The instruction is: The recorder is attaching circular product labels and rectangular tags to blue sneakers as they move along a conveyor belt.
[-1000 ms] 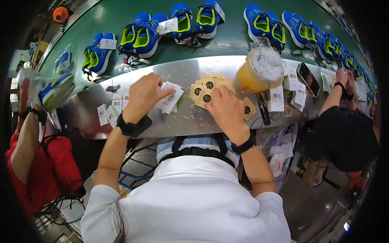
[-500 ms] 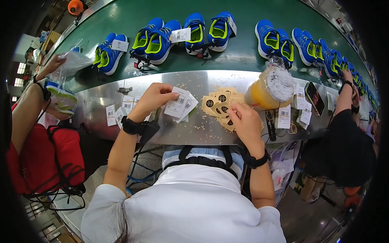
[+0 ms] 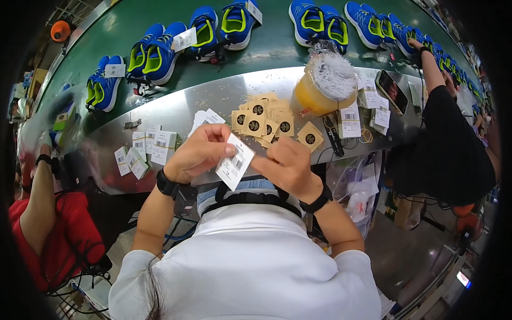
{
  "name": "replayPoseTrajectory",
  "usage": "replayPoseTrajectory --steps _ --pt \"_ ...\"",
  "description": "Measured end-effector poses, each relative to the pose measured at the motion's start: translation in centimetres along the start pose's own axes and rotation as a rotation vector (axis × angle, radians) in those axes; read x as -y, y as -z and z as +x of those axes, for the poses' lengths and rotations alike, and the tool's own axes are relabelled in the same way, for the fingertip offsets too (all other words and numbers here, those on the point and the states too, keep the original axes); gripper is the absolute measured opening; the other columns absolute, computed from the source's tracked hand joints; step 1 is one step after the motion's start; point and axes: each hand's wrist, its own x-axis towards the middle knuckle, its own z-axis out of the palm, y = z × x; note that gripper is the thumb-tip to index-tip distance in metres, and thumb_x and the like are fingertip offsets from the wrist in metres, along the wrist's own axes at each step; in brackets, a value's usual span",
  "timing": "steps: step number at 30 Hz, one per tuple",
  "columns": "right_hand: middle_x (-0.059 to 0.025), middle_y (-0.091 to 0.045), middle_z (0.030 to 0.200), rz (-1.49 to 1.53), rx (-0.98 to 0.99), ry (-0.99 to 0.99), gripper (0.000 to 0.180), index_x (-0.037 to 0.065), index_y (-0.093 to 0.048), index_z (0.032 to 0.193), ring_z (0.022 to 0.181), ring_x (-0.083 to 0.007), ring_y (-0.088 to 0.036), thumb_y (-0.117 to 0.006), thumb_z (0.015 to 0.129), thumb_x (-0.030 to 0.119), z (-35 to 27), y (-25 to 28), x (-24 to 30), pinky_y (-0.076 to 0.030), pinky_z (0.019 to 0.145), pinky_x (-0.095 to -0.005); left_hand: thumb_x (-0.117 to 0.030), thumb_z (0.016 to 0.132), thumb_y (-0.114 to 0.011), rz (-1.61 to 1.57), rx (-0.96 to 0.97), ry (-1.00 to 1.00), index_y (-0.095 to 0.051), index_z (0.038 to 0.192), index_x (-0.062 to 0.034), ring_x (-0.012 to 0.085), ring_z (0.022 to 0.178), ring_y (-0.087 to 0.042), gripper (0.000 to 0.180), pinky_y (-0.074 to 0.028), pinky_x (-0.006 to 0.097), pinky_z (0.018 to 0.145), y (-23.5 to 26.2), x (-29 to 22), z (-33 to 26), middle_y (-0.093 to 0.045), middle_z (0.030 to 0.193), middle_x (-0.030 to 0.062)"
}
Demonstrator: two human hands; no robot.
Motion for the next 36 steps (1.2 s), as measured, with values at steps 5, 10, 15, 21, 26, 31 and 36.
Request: replayPoseTrajectory --steps 5,10,15,21,26,31,36 --pt "-0.0108 -0.052 0.073 0.221 -0.020 -0.402 0.036 -0.004 -0.050 0.124 0.062 -0.0228 -0.051 -0.049 0.088 -0.001 0.9 0.7 -0.3 -0.043 0.058 -0.0293 0.002 0.080 -0.066 -0.032 -0.237 -0.304 -0.055 0.095 -0.0007 0.0129 0.083 -0.064 0.019 -0.052 0.023 0.074 -2.0 0.0 0.9 -0.066 0.094 0.0111" --pt "-0.0116 -0.061 0.076 0.384 -0.077 -0.637 0.026 0.000 -0.057 0.111 0.063 -0.0214 -0.059 -0.054 0.085 -0.002 1.4 0.7 0.9 -0.047 0.058 -0.0265 0.004 0.079 -0.066 0.262 -0.451 -0.445 -0.056 0.098 -0.0017 0.0117 0.083 -0.062 0.022 -0.050 0.023 0.075 -3.1 1.4 1.1 -0.065 0.093 0.0084" --pt "-0.0083 -0.064 0.072 0.267 0.030 -0.520 0.024 0.003 -0.059 0.102 0.056 -0.0208 -0.061 -0.060 0.079 -0.002 1.9 0.1 0.2 -0.047 0.049 -0.0296 0.003 0.078 -0.068 0.218 -0.430 -0.525 -0.057 0.094 -0.0023 0.0102 0.082 -0.060 0.021 -0.048 0.022 0.075 -3.6 2.0 1.8 -0.063 0.094 0.0055" --pt "-0.0047 -0.062 0.068 0.182 0.019 -0.580 0.037 0.004 -0.054 0.111 0.054 -0.0210 -0.061 -0.062 0.075 0.001 1.7 -0.4 -0.2 -0.046 0.048 -0.0307 0.005 0.077 -0.068 0.272 -0.440 -0.504 -0.056 0.093 -0.0019 0.0100 0.083 -0.060 0.021 -0.048 0.022 0.075 -3.9 2.2 2.3 -0.062 0.095 0.0053" --pt "-0.0040 -0.060 0.064 0.159 0.051 -0.580 0.037 0.004 -0.054 0.110 0.052 -0.0211 -0.060 -0.061 0.074 0.000 1.7 -0.4 -0.5 -0.046 0.048 -0.0310 0.003 0.079 -0.068 0.297 -0.436 -0.521 -0.057 0.095 0.0002 0.0089 0.084 -0.060 0.019 -0.049 0.022 0.075 -3.9 2.7 2.8 -0.062 0.092 0.0041" --pt "-0.0037 -0.059 0.063 0.159 0.030 -0.626 0.037 0.005 -0.055 0.110 0.053 -0.0211 -0.061 -0.060 0.074 0.000 1.6 -0.5 -0.8 -0.046 0.048 -0.0316 0.004 0.079 -0.066 0.331 -0.434 -0.527 -0.057 0.095 0.0008 0.0094 0.085 -0.060 0.018 -0.049 0.022 0.077 -4.0 2.8 3.2 -0.062 0.093 0.0044" --pt "-0.0078 -0.063 0.069 0.148 0.046 -0.640 0.030 0.008 -0.058 0.105 0.057 -0.0256 -0.062 -0.059 0.076 0.003 2.2 -0.5 -0.5 -0.047 0.049 -0.0343 0.009 0.070 -0.066 0.816 -0.457 -0.781 -0.061 0.083 0.0000 0.0191 0.079 -0.061 0.017 -0.050 0.027 0.072 -3.6 2.8 3.6 -0.061 0.086 0.0088"
